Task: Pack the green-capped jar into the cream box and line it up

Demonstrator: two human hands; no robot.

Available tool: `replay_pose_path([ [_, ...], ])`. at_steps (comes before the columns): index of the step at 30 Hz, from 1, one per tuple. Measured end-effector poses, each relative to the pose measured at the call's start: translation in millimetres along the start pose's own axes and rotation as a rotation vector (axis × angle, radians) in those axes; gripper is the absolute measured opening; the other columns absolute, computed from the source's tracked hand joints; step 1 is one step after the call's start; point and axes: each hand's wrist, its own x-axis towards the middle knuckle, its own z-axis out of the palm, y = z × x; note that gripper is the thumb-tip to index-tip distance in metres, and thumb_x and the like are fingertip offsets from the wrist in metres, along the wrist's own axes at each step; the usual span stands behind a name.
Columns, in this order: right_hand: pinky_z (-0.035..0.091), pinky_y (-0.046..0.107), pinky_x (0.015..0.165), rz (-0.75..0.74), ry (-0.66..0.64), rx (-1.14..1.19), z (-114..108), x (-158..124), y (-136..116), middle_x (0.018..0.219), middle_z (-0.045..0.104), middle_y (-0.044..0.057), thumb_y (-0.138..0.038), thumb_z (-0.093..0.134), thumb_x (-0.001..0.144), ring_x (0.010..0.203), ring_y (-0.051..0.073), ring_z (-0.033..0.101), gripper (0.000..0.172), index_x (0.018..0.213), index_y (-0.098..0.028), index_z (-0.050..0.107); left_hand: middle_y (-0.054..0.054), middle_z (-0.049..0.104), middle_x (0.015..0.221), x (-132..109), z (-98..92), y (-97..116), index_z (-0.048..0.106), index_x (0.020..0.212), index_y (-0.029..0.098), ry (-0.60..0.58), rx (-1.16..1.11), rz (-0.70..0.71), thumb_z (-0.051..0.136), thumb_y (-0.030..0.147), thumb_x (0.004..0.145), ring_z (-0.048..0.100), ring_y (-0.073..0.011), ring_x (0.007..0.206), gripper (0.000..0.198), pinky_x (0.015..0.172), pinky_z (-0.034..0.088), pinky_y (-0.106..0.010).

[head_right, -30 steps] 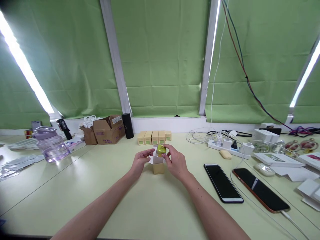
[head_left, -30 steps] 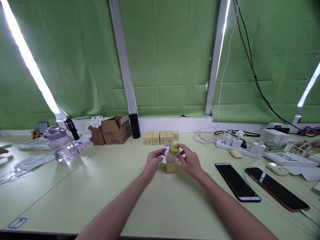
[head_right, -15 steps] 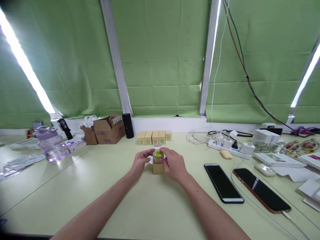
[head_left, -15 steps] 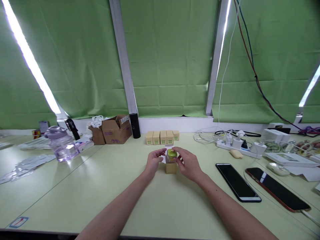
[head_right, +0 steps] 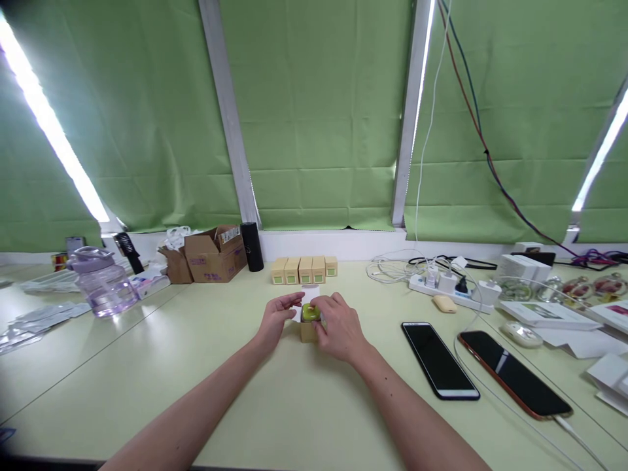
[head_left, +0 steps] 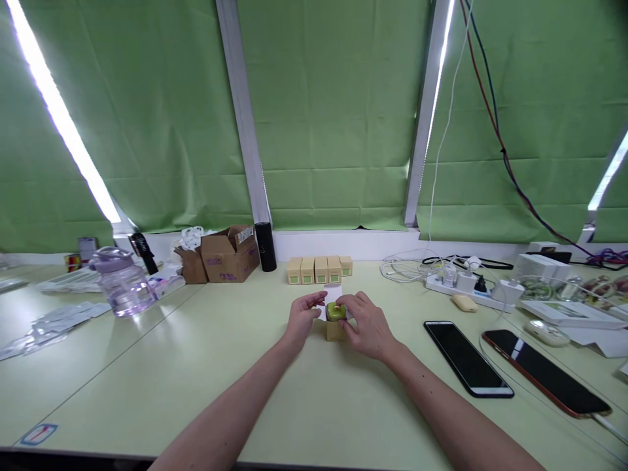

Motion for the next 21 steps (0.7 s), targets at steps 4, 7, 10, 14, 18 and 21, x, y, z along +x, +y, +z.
replay_pose_path([
  [4, 0.047, 0.032, 0.064, -0.020, 0.006, 0.005, 2.1, 0.9, -1.4, 0.121, 0.078, 0.006, -0.018, 0.062, 0.096, 0.107, 0.026, 0.062, 0.020, 0.112, -0.029, 0.068, -0.013, 0.083, 0.108, -1.0, 0.7, 0.2, 0.088, 0.102, 0.016, 0.008, 0.001, 0.004, 0.068, 0.012, 0.053, 0.069, -0.0274, 0.101, 0.052, 0.091, 0.054, -0.039],
  [7, 0.047, 0.033, 0.065, -0.018, 0.044, -0.011, 8.4, 1.7, 1.4, 0.118, 0.078, 0.007, -0.018, 0.053, 0.104, 0.105, 0.025, 0.062, 0.019, 0.102, -0.027, 0.069, -0.013, 0.083, 0.107, -2.1, 0.9, 0.9, 0.088, 0.102, 0.015, 0.016, -0.006, 0.000, 0.069, 0.013, 0.053, 0.068, -0.0276, 0.102, 0.052, 0.090, 0.053, -0.038],
  [10, 0.049, 0.033, 0.066, 0.005, 0.083, -0.017, 14.6, 2.0, 5.1, 0.119, 0.077, 0.007, -0.016, 0.050, 0.105, 0.106, 0.025, 0.062, 0.023, 0.101, -0.027, 0.070, -0.013, 0.083, 0.107, -2.5, 1.1, 1.4, 0.088, 0.102, 0.015, 0.014, -0.011, 0.000, 0.068, 0.013, 0.054, 0.068, -0.0279, 0.103, 0.052, 0.090, 0.053, -0.037],
  [14, 0.053, 0.034, 0.071, 0.019, 0.105, 0.016, 18.4, 1.8, 7.8, 0.119, 0.076, 0.008, -0.018, 0.051, 0.104, 0.106, 0.025, 0.064, 0.022, 0.097, -0.027, 0.070, -0.013, 0.082, 0.103, -1.9, 1.4, 1.9, 0.087, 0.100, 0.015, 0.004, -0.012, 0.002, 0.068, 0.014, 0.053, 0.068, -0.0280, 0.101, 0.051, 0.090, 0.052, -0.037],
  [18, 0.053, 0.034, 0.074, 0.062, 0.158, 0.086, 19.0, 1.9, 9.6, 0.115, 0.074, 0.008, -0.019, 0.050, 0.104, 0.105, 0.025, 0.066, 0.020, 0.097, -0.026, 0.066, -0.012, 0.082, 0.100, -1.5, 2.0, 2.6, 0.088, 0.099, 0.015, 0.008, -0.015, 0.000, 0.069, 0.015, 0.052, 0.068, -0.0274, 0.099, 0.050, 0.089, 0.051, -0.037],
  [21, 0.052, 0.033, 0.075, 0.095, 0.185, 0.141, 18.1, 2.6, 11.8, 0.108, 0.074, 0.006, -0.020, 0.046, 0.104, 0.098, 0.023, 0.068, 0.021, 0.096, -0.026, 0.065, -0.012, 0.082, 0.098, -1.5, 2.4, 3.2, 0.089, 0.098, 0.016, 0.012, -0.021, 0.003, 0.070, 0.016, 0.053, 0.068, -0.0273, 0.099, 0.049, 0.091, 0.051, -0.037],
])
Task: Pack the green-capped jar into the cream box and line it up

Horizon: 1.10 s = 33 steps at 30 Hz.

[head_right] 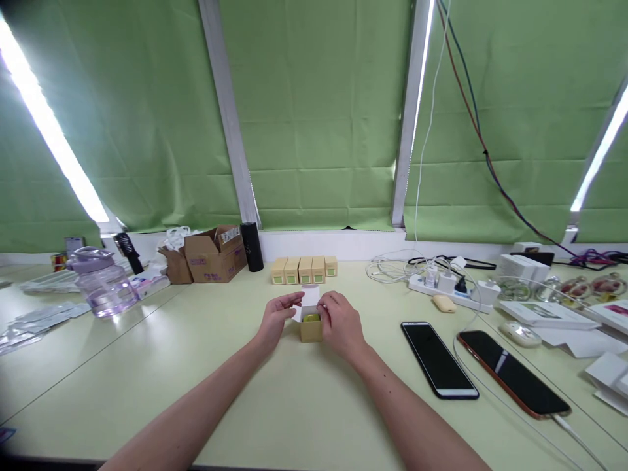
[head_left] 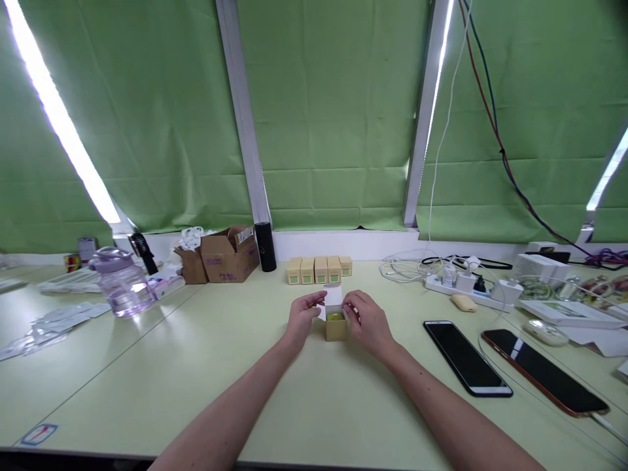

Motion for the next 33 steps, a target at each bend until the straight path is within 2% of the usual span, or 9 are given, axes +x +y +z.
replay_pose_path([
  [4, 0.049, 0.033, 0.072, 0.059, 0.045, 0.029, -1.0, 1.2, 3.3, 0.109, 0.074, 0.006, -0.021, 0.043, 0.104, 0.092, 0.022, 0.069, 0.023, 0.102, -0.025, 0.066, -0.012, 0.082, 0.098, 0.0, 0.2, -0.2, 0.089, 0.099, 0.015, -0.006, 0.003, 0.003, 0.071, 0.018, 0.055, 0.069, -0.0277, 0.100, 0.048, 0.093, 0.050, -0.038],
  [12, 0.054, 0.038, 0.081, 0.223, 0.103, 0.098, 0.6, 2.4, 9.2, 0.118, 0.076, 0.007, -0.021, 0.043, 0.098, 0.090, 0.022, 0.070, 0.027, 0.111, -0.025, 0.066, -0.014, 0.085, 0.110, 0.4, 0.1, -1.8, 0.089, 0.098, 0.017, 0.021, 0.004, -0.001, 0.072, 0.027, 0.064, 0.071, -0.0310, 0.111, 0.039, 0.102, 0.050, -0.041],
  [20, 0.055, 0.039, 0.078, 0.399, 0.102, 0.278, 4.7, 4.6, 11.3, 0.115, 0.076, 0.007, -0.031, 0.052, 0.090, 0.085, 0.022, 0.068, 0.027, 0.112, -0.026, 0.066, -0.011, 0.081, 0.098, -0.3, 2.5, -3.8, 0.084, 0.103, 0.015, -0.029, -0.031, 0.004, 0.075, 0.019, 0.060, 0.071, -0.0248, 0.095, 0.044, 0.089, 0.052, -0.035],
  [25, 0.055, 0.036, 0.067, 0.511, 0.060, 0.435, 9.4, 5.3, 13.1, 0.115, 0.072, 0.007, -0.038, 0.058, 0.083, 0.084, 0.022, 0.065, 0.033, 0.113, -0.026, 0.065, -0.009, 0.077, 0.095, -0.4, 3.2, -4.9, 0.080, 0.102, 0.016, -0.041, -0.028, 0.020, 0.081, 0.021, 0.059, 0.069, -0.0228, 0.095, 0.043, 0.089, 0.052, -0.033],
  [33, 0.050, 0.031, 0.054, 0.560, 0.058, 0.548, 12.5, 6.9, 13.2, 0.108, 0.070, 0.007, -0.042, 0.063, 0.076, 0.077, 0.021, 0.063, 0.039, 0.111, -0.024, 0.064, -0.007, 0.073, 0.097, -2.5, 5.5, -4.5, 0.074, 0.105, 0.018, -0.065, -0.010, 0.009, 0.091, 0.027, 0.060, 0.066, -0.0207, 0.095, 0.049, 0.086, 0.053, -0.032],
])
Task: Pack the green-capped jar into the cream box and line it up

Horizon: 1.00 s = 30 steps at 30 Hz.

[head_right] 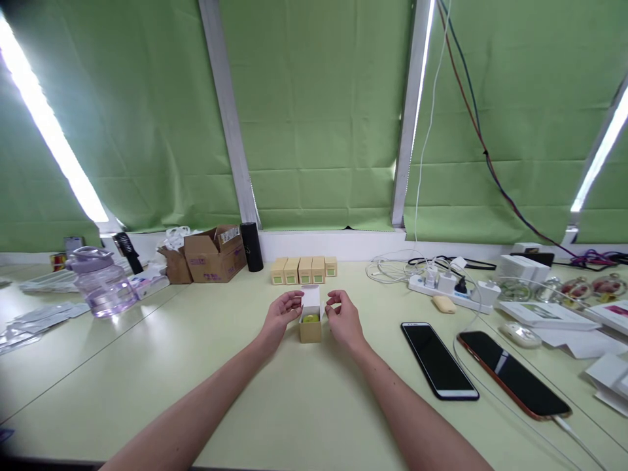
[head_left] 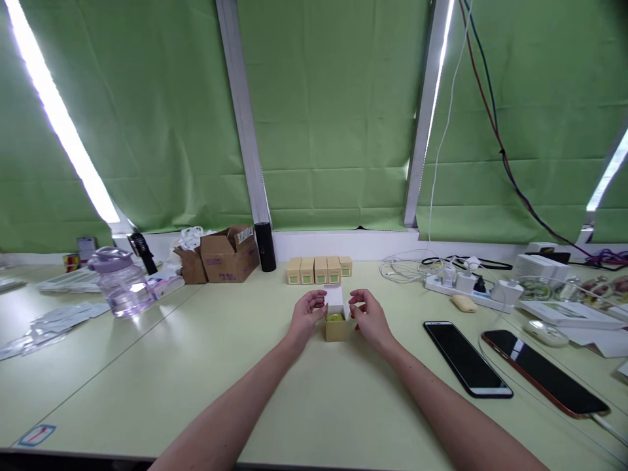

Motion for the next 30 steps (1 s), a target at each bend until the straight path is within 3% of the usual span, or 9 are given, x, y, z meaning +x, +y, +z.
replay_pose_path([
  [30, 0.037, 0.021, 0.039, 0.097, -0.065, 0.157, 6.3, -1.3, 2.5, 0.103, 0.065, 0.003, -0.049, 0.069, 0.073, 0.073, 0.018, 0.062, 0.049, 0.115, -0.026, 0.060, -0.006, 0.072, 0.099, 1.4, 0.2, -6.4, 0.062, 0.110, 0.021, -0.028, 0.110, 0.027, 0.084, 0.021, 0.065, 0.067, -0.0211, 0.096, 0.051, 0.086, 0.053, -0.034],
])
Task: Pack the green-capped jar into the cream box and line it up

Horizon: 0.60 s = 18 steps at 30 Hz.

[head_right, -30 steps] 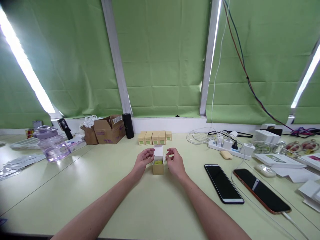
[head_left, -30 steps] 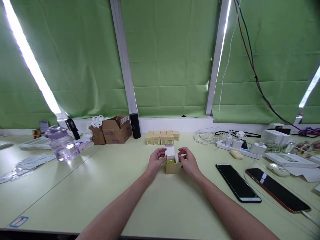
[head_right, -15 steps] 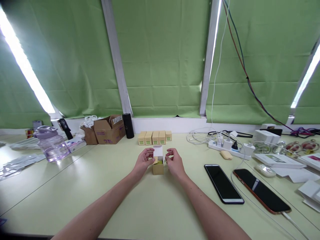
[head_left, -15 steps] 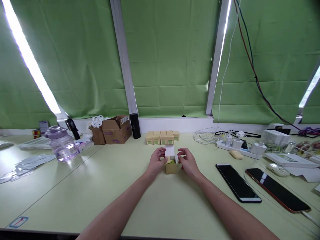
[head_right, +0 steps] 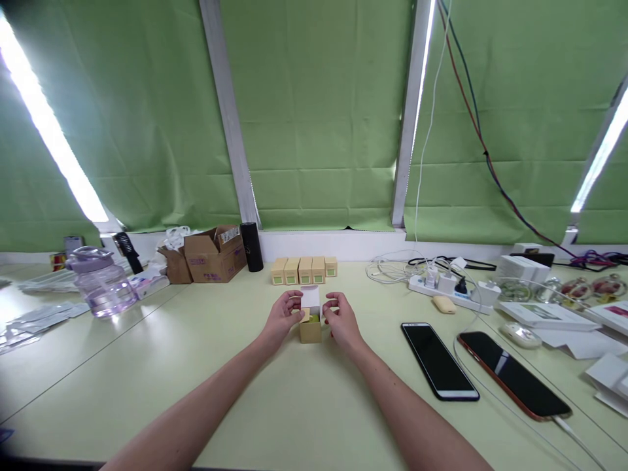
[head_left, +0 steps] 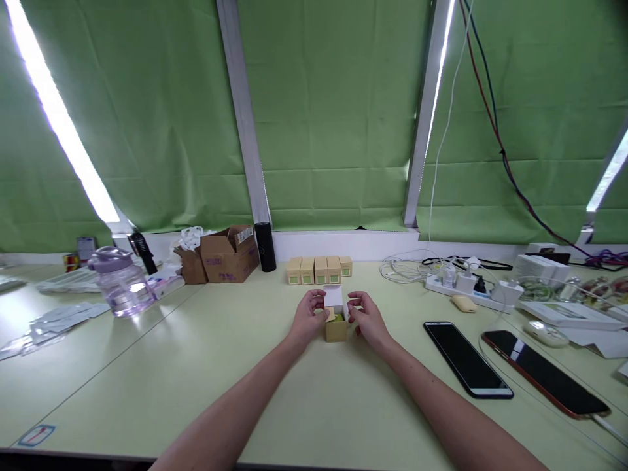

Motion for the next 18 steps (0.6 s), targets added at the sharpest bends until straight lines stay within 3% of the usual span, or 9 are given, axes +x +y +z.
replay_pose_path([
  [10, 0.038, 0.022, 0.042, 0.039, -0.067, -0.053, 4.3, -5.7, -2.8, 0.107, 0.064, 0.004, -0.057, 0.070, 0.074, 0.072, 0.016, 0.060, 0.056, 0.118, -0.026, 0.056, -0.006, 0.072, 0.098, 0.8, -0.1, -0.8, 0.062, 0.111, 0.021, -0.004, 0.001, 0.006, 0.085, 0.023, 0.065, 0.067, -0.0210, 0.095, 0.051, 0.084, 0.052, -0.032],
  [18, 0.040, 0.023, 0.049, 0.041, -0.076, -0.111, 4.2, -5.7, -3.9, 0.110, 0.065, 0.005, -0.053, 0.068, 0.078, 0.075, 0.016, 0.060, 0.053, 0.121, -0.025, 0.055, -0.006, 0.071, 0.097, 0.5, -0.1, -0.5, 0.063, 0.110, 0.021, -0.001, 0.005, 0.004, 0.086, 0.023, 0.065, 0.067, -0.0223, 0.097, 0.051, 0.086, 0.053, -0.034],
])
